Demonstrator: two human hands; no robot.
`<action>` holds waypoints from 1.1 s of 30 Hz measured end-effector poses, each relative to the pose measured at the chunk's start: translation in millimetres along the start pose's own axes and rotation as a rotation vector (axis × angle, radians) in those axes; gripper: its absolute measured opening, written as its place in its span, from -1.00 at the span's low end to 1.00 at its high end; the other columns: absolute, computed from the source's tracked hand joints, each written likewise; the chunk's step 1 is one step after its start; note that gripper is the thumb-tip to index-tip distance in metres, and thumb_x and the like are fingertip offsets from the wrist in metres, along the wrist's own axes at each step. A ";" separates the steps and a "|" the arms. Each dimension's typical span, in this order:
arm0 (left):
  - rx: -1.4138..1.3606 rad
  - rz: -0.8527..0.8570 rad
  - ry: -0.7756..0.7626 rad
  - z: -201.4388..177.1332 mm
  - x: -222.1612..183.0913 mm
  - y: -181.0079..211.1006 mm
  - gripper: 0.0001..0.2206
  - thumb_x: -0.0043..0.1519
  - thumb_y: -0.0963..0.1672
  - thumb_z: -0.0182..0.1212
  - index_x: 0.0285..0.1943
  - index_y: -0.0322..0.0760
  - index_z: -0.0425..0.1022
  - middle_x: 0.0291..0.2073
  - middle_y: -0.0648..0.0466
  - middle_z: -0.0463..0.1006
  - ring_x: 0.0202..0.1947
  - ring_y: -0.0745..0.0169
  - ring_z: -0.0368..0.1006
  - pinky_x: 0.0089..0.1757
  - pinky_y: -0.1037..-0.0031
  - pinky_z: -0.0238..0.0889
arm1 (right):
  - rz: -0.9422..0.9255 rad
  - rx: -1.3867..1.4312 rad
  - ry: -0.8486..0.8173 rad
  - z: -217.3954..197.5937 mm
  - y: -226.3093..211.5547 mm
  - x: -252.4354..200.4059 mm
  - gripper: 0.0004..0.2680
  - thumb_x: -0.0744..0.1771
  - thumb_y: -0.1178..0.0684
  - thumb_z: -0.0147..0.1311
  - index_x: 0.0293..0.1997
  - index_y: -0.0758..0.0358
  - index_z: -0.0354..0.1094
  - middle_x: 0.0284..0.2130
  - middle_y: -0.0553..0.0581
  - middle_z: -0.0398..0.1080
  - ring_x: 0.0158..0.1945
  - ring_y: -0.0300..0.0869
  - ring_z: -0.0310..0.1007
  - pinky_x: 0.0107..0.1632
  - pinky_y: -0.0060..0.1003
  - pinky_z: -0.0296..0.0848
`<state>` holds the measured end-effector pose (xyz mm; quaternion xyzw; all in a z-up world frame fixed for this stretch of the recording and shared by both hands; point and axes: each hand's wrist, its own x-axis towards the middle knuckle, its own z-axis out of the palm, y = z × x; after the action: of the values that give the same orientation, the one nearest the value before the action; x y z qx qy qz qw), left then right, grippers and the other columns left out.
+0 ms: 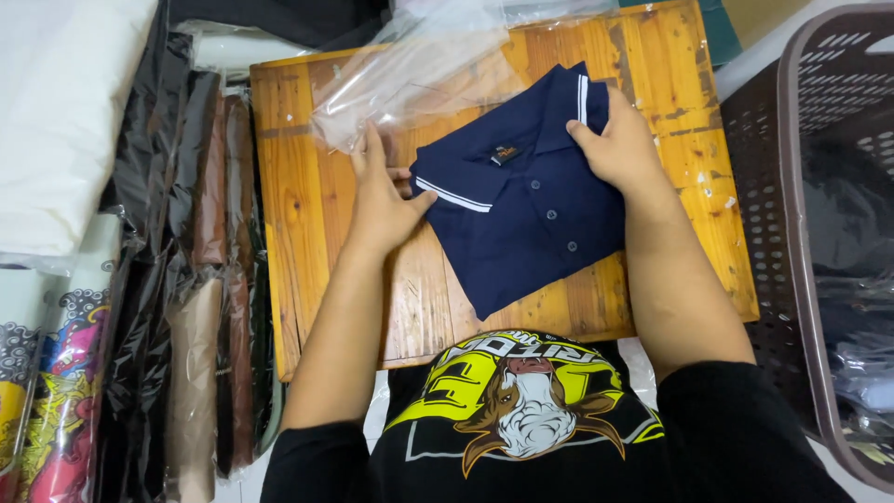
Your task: Folding shirts and placing them into clear plastic bags for packaging.
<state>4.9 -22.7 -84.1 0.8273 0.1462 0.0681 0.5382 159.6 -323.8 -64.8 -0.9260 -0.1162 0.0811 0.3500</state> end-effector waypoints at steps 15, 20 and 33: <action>0.306 0.024 0.119 1.7 -15.2 13.1 -0.12 0.15 -0.15 0.40 0.58 -0.38 -0.15 0.54 -0.25 -0.12 0.04 0.01 0.23 0.13 0.30 0.28 | -0.084 0.104 0.144 18.5 16.8 -8.4 -0.65 0.36 -0.07 0.10 0.26 0.21 0.24 -0.18 0.11 0.46 -0.22 -0.06 0.43 -0.10 -0.12 0.40; 0.202 -0.114 0.099 7.5 -24.3 23.0 -0.10 0.09 -0.18 0.42 0.58 -0.33 -0.13 0.48 -0.11 0.02 -0.51 0.33 0.56 -0.19 0.49 0.46 | -0.107 0.101 0.147 19.4 20.9 -7.0 -0.66 0.36 -0.06 0.11 0.24 0.23 0.24 -0.09 0.18 0.48 -0.05 0.05 0.48 -0.02 -0.06 0.42; 0.210 0.151 0.208 11.7 1.0 -0.2 -0.16 0.19 -0.07 0.30 0.59 -0.35 -0.17 0.51 -0.27 -0.03 0.53 -0.20 0.00 0.32 0.26 0.11 | -0.047 0.123 0.130 16.6 17.1 -10.7 -0.61 0.37 -0.10 0.14 0.32 0.21 0.22 -0.41 0.02 0.39 -0.46 -0.19 0.32 -0.21 -0.20 0.40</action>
<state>9.0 -32.5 -89.2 0.8759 0.1451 0.1781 0.4243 148.2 -328.7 -87.8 -0.9030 -0.1097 0.0198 0.4149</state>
